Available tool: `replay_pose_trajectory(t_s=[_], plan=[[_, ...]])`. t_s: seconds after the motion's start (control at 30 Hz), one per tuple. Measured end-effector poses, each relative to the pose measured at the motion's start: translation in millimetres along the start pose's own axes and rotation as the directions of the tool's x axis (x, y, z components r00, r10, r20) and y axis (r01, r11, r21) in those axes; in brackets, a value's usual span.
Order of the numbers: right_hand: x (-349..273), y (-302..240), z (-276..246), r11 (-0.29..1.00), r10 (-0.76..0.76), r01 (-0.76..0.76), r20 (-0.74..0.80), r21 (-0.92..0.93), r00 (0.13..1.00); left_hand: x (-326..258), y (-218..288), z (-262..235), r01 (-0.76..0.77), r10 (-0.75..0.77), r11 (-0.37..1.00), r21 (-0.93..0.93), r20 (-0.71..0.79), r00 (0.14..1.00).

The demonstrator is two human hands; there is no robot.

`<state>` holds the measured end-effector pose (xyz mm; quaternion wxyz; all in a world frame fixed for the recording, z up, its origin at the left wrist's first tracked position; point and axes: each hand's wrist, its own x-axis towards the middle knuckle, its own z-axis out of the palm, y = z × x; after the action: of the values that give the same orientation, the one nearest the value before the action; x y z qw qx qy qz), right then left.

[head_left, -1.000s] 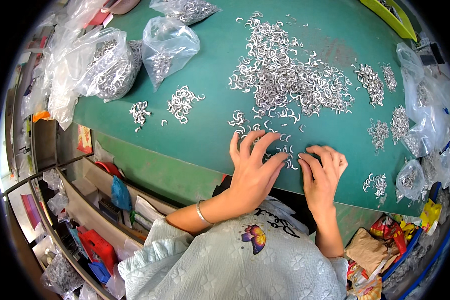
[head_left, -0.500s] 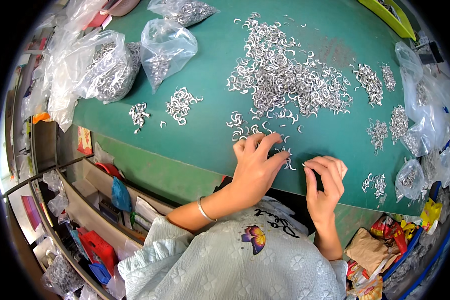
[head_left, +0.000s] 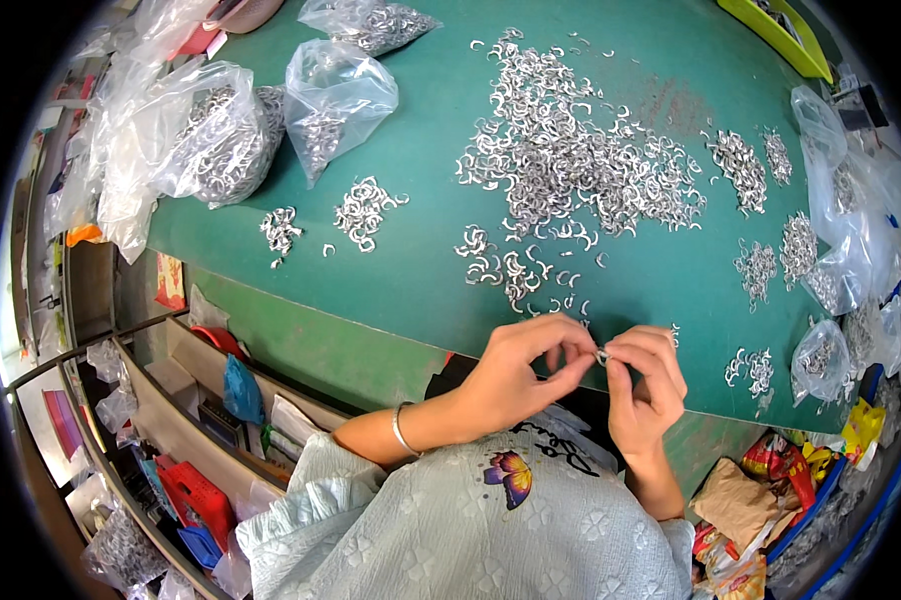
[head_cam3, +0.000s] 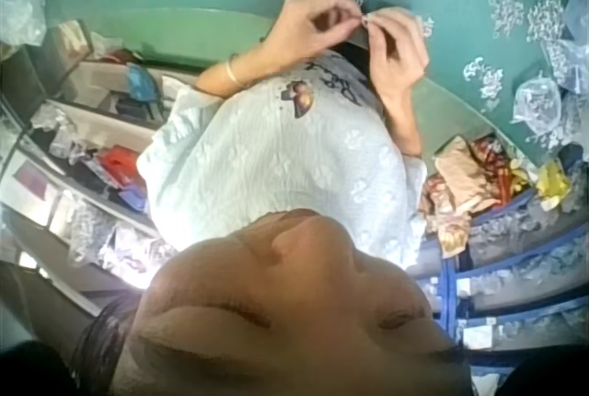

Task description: The person sorts small metal rings on a green work table by hand, picking them from a large central pile and placing them into smaller groups and then into a plastic bag.

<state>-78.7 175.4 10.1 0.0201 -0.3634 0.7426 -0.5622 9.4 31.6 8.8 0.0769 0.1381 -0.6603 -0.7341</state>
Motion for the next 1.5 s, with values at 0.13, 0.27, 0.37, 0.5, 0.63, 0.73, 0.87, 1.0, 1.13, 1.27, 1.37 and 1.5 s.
replay_pose_trajectory(t_s=[0.13, 0.27, 0.37, 0.5, 0.63, 0.73, 0.87, 1.0, 1.13, 1.27, 1.37, 1.5], plan=[[-3, -2, 2, 0.999, -0.047, 0.049, 0.069, -0.023, 0.996, 0, -4, -6, 0.423, -0.306, 0.778, -0.464, 0.309, 0.901], [6, 0, -7, 0.994, -0.103, 0.096, 0.219, 0.044, 0.970, -7, -12, -4, 0.461, -0.313, 0.616, -0.639, 0.339, 0.887], [9, 4, -7, 1.000, 0.007, -0.005, 0.107, -0.014, 0.994, -6, 10, -15, 0.245, -0.228, 0.965, -0.096, 0.159, 0.961], [23, 6, 6, 0.978, 0.103, -0.085, 0.089, -0.190, 0.991, 13, 9, -19, -0.131, 0.304, 0.703, 0.699, -0.129, 0.944], [21, 5, 6, 0.971, 0.129, -0.106, 0.097, -0.216, 0.987, 39, 0, -21, -0.215, 0.392, 0.567, 0.795, -0.030, 0.920], [16, 7, 2, 0.962, 0.122, -0.099, 0.078, -0.253, 0.989, 44, -9, -20, -0.202, 0.369, 0.533, 0.822, -0.011, 0.929], [16, 3, 0, 0.964, 0.115, -0.097, 0.058, -0.249, 0.992, 40, 0, -25, -0.076, 0.123, 0.950, 0.303, -0.142, 0.982], [15, 4, 1, 0.972, 0.134, -0.115, 0.080, -0.207, 0.988, 29, 2, -56, 0.111, -0.111, 0.652, -0.750, 0.050, 0.993], [18, 8, 2, 0.941, 0.104, -0.076, 0.067, -0.329, 0.992, 14, 19, -54, 0.126, -0.271, 0.715, -0.688, -0.107, 0.957], [27, 13, 4, 0.870, 0.052, -0.017, 0.057, -0.493, 0.997, 7, 11, -49, 0.015, 0.030, 0.988, 0.153, -0.290, 0.956], [38, 17, 11, 0.840, 0.040, 0.001, 0.063, -0.543, 0.997, 10, 2, -44, -0.088, 0.254, 0.760, 0.644, -0.170, 0.952], [46, 27, 23, 0.799, 0.064, 0.008, 0.098, -0.601, 0.993, 20, 5, -37, -0.141, 0.269, 0.749, 0.647, -0.102, 0.958]])
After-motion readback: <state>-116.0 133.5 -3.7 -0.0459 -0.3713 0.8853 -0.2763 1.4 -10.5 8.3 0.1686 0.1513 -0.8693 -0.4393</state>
